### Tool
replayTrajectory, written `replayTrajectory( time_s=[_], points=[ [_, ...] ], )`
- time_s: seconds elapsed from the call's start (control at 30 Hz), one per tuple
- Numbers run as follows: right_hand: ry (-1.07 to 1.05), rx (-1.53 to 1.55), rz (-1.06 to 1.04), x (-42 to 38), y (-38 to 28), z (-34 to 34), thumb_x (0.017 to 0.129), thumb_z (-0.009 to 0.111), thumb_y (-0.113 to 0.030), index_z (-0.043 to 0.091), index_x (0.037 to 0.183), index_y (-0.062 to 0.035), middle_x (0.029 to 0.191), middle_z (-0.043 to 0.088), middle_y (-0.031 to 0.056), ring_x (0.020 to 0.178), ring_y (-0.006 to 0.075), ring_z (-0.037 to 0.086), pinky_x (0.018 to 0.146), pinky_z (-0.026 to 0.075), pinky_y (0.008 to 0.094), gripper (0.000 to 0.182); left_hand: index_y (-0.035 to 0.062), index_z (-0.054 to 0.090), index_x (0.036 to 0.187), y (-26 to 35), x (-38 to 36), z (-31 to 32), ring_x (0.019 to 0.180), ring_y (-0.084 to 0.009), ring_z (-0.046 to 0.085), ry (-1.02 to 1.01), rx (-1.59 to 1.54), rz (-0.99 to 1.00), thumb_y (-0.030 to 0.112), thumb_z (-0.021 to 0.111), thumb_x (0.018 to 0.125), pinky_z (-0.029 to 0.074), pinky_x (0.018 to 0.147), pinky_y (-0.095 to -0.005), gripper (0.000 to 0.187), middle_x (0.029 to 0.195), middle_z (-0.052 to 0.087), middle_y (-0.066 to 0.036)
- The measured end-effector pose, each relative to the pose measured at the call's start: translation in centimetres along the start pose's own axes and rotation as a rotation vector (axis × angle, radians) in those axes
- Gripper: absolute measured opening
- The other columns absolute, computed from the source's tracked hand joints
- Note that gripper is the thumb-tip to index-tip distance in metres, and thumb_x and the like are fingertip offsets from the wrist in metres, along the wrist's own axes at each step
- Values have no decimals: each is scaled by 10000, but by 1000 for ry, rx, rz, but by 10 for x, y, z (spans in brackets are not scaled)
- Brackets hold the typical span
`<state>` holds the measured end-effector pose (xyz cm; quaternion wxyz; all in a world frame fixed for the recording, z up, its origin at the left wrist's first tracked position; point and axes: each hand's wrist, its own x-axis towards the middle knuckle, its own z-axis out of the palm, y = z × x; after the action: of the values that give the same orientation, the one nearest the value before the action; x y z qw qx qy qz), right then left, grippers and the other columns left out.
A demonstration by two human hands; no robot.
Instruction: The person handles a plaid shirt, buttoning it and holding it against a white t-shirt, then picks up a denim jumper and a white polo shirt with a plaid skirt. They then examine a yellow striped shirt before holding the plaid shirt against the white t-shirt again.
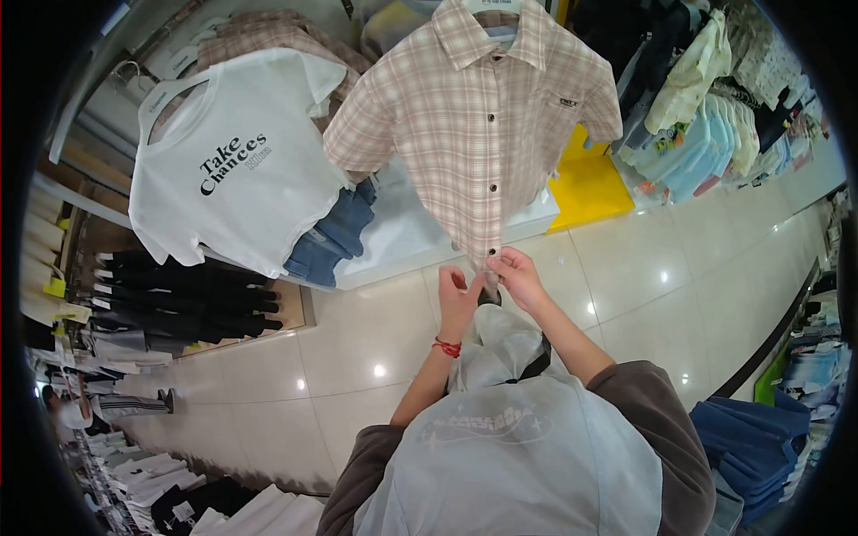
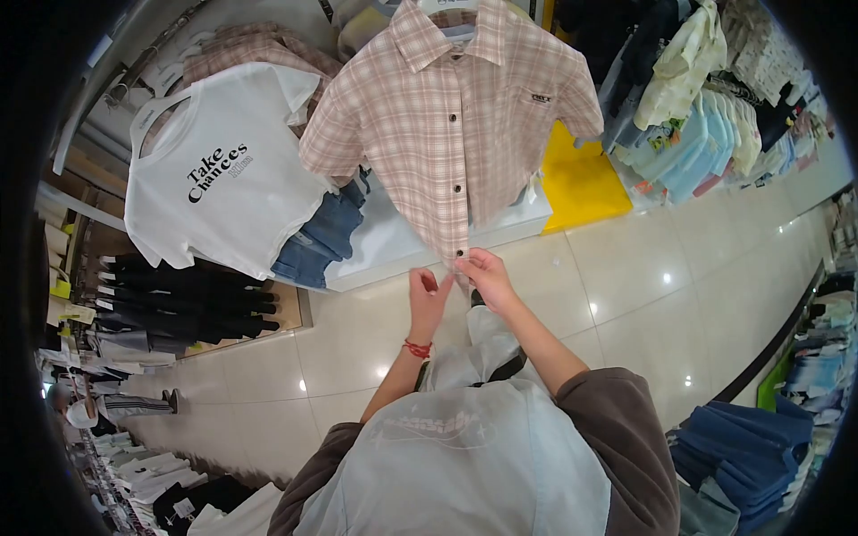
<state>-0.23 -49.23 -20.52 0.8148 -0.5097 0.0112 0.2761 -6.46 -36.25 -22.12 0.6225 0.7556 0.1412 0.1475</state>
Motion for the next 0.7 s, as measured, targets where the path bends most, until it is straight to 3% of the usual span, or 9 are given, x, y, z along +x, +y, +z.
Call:
replayTrajectory(
  time_s=[0.03,0.13,0.23,0.43,0.53,0.7],
  points=[
    [-15,-18,-13,-3,-1,1,857,531,-21,561,983,-13,931,615,46,828,106,576,726,462,229,129,9,505,994,20,5,-5,651,-139,494,40,1,120,158,729,712,419,588,-253,390,737,458,-38],
    [-28,5,-85,-17,-11,16,853,519,7,556,988,-5,964,616,63,850,121,587,755,467,230,140,13,514,1011,73,11,-10,687,-132,539,-166,182,422,64,708,720,451,630,-243,354,839,502,-60],
    [-74,-60,-147,-21,-13,15,845,510,36,545,1016,8,1004,611,80,899,131,588,797,466,236,177,14,536,1001,72,11,-5,692,-144,552,-82,81,259,49,695,727,464,648,-250,319,884,504,-76],
    [-115,-60,-151,-26,-16,13,823,511,78,521,1081,24,1028,605,86,927,131,584,816,466,239,264,-14,599,856,75,12,-8,689,-148,565,-35,64,290,18,642,770,475,624,-250,101,845,529,-73],
    [-92,-55,-127,-27,-16,14,821,514,78,521,1083,24,1027,606,84,918,124,584,812,464,233,268,-14,597,831,77,14,-10,683,-177,595,-40,167,347,25,614,789,470,600,-264,60,823,538,-84],
    [-85,37,-87,-27,-16,13,820,511,78,527,1084,21,1026,609,81,903,116,584,797,462,227,271,-14,581,838,74,22,-19,675,-176,588,-142,90,225,30,597,803,471,608,-264,59,829,538,-90]
  ],
)
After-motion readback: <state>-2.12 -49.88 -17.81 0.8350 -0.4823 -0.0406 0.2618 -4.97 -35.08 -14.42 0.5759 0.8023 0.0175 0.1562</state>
